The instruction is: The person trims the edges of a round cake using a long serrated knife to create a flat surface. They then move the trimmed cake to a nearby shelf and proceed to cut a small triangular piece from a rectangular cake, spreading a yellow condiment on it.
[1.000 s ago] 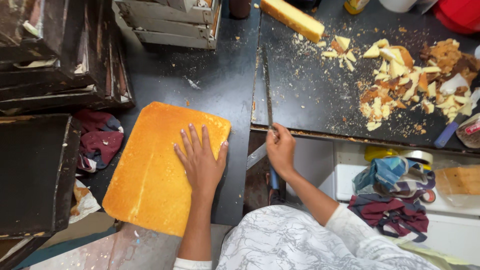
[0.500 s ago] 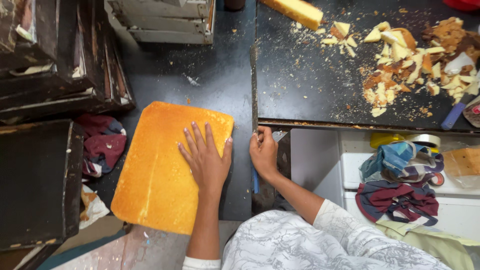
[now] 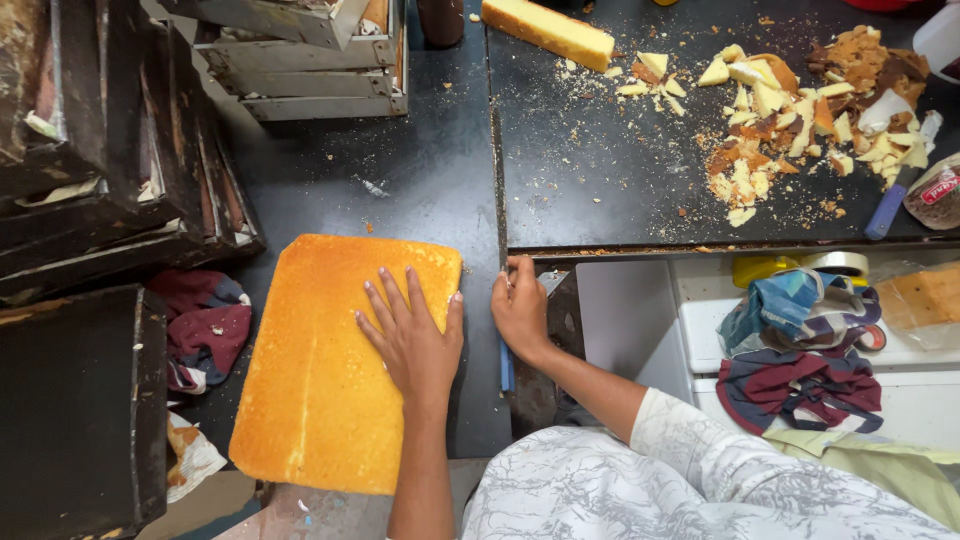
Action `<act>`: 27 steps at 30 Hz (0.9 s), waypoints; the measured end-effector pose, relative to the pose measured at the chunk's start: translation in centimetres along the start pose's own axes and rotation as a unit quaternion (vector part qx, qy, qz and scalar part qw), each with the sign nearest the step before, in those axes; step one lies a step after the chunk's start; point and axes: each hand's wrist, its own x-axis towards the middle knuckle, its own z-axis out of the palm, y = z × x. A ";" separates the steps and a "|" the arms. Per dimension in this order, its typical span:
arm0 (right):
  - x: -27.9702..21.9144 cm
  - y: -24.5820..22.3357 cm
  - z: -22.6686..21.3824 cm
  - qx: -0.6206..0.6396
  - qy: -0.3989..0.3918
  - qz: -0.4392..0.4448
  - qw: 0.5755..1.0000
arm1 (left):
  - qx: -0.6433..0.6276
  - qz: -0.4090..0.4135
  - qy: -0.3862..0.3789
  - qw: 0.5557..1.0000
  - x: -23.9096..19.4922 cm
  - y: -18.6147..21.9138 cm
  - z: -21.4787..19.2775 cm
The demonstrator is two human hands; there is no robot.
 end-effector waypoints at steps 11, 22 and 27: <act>5.5 3.2 -3.0 -0.077 0.021 -0.024 0.997 | -0.002 0.007 -0.003 1.000 -0.1 -0.5 0.6; 15.0 11.6 -20.5 -0.278 0.131 -0.080 0.948 | 0.015 0.000 -0.009 1.000 0.0 -0.5 0.9; 16.6 11.9 -15.9 -0.199 0.084 -0.149 0.965 | 0.027 -0.005 -0.003 1.000 -0.2 -0.3 1.4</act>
